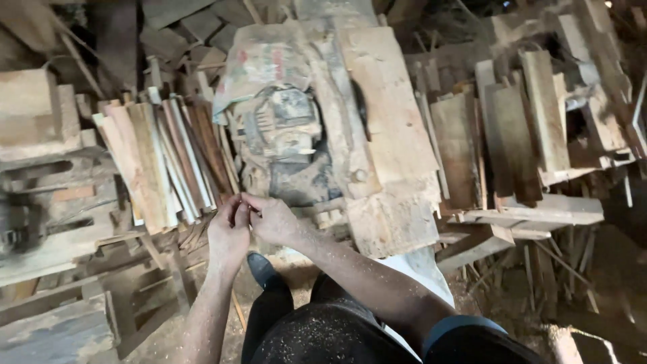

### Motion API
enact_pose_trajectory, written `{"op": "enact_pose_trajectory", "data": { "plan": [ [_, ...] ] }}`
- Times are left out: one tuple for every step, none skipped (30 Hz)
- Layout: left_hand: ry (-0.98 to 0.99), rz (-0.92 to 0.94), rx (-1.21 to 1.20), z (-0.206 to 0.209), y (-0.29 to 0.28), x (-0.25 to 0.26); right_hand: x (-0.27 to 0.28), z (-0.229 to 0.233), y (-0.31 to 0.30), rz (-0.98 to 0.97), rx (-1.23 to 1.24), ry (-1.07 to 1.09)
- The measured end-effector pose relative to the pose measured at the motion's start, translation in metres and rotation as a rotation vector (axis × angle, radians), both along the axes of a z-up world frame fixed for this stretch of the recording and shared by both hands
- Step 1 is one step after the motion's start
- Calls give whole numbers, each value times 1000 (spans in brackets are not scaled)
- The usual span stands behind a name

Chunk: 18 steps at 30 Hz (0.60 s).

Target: The person is sorting through a pile of thin wooden strips, inspecting each one and placing it onto a stack on a workbench.

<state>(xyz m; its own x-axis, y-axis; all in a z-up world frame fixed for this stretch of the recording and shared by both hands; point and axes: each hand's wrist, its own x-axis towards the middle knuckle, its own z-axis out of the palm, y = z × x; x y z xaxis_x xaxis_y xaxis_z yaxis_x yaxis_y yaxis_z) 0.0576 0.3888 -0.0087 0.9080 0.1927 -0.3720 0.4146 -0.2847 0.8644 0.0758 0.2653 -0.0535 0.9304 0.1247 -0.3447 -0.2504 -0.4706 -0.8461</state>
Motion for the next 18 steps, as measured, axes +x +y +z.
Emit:
{"op": "enact_pose_trajectory", "data": {
  "plan": [
    [-30,-20,-13,17,-20,-6,-9,9,-23,-7,-17,-52],
    [-59,-40,-27,34,-41,-12,-18,18,-47,-14,-36,-104],
    [-54,-79,-29,45,-64,-16,-25,29,-70,-52,-38,-98],
    [-90,-97,-53,57,-87,-20,-32,40,-93,-86,-29,-145],
    [-138,-112,-79,68,-110,-19,-34,51,-117,-116,-21,-204],
    [-143,-147,-81,95,-140,-21,-38,73,-144,-151,-25,-210],
    [-81,-192,-95,123,-165,-28,-44,93,-166,-182,-9,-243],
    [-19,-236,-108,150,-189,-34,-51,114,-187,-214,7,-276],
    [-19,-250,-101,126,-210,-28,-50,111,-211,-229,12,-277],
    [-84,-313,-101,102,-231,-21,-49,109,-235,-309,67,-285],
    [-142,-374,-101,78,-251,-18,-52,106,-259,-389,124,-287],
    [-136,-388,-95,83,-274,-20,-54,94,-284,-404,130,-283],
    [-117,-426,-92,86,-297,-20,-53,82,-308,-475,109,-310],
    [-98,-463,-89,90,-320,-20,-52,69,-333,-546,89,-336],
    [-94,-468,-82,73,-335,-16,-48,56,-358,-553,96,-331],
    [-102,-505,-44,57,-351,-12,-45,43,-382,-585,-29,-324],
    [-111,-538,-7,39,-365,-8,-41,28,-406,-611,-154,-317],
    [-108,-539,1,26,-376,-7,-41,13,-424,-614,-146,-313]
  ]
}}
